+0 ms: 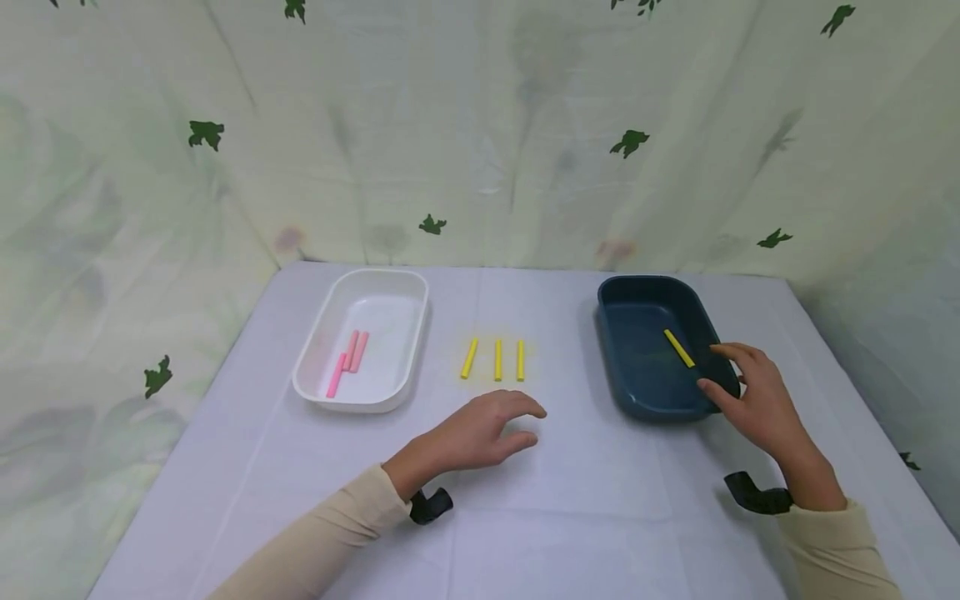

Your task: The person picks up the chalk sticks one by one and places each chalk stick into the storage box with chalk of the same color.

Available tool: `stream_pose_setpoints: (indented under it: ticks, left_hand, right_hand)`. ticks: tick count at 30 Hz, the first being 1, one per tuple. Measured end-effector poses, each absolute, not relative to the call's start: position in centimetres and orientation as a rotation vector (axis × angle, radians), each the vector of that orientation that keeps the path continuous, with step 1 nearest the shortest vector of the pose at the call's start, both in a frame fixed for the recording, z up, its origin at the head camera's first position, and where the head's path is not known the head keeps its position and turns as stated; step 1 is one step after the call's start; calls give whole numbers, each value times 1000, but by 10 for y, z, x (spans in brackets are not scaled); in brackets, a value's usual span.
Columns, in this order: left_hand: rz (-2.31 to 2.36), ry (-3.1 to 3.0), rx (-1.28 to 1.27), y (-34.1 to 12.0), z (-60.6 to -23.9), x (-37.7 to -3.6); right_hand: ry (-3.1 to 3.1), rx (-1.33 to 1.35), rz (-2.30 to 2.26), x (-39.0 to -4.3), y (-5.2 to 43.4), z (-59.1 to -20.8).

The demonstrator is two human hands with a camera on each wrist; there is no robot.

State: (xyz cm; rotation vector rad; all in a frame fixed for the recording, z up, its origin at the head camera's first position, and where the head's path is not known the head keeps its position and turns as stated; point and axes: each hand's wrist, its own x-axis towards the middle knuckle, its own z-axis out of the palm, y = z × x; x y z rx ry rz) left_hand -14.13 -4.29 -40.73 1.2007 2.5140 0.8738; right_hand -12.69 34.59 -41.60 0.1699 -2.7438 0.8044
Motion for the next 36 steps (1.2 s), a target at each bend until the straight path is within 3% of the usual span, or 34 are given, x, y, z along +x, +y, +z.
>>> stream_pose_setpoints:
  ticks: [13,21,36]
  left_hand:
    - [1008,2490,1095,-14,-422,-145]
    - [990,2480,1054,-22,-426,-148]
    - [1006,2517,1028,-39,-423,-156]
  right_hand:
    - [-2893,88,1067,-127,363,-433]
    - [-3089,89,1302,-132,372,-436]
    - [-3035,-19,1197,-128,367,-438]
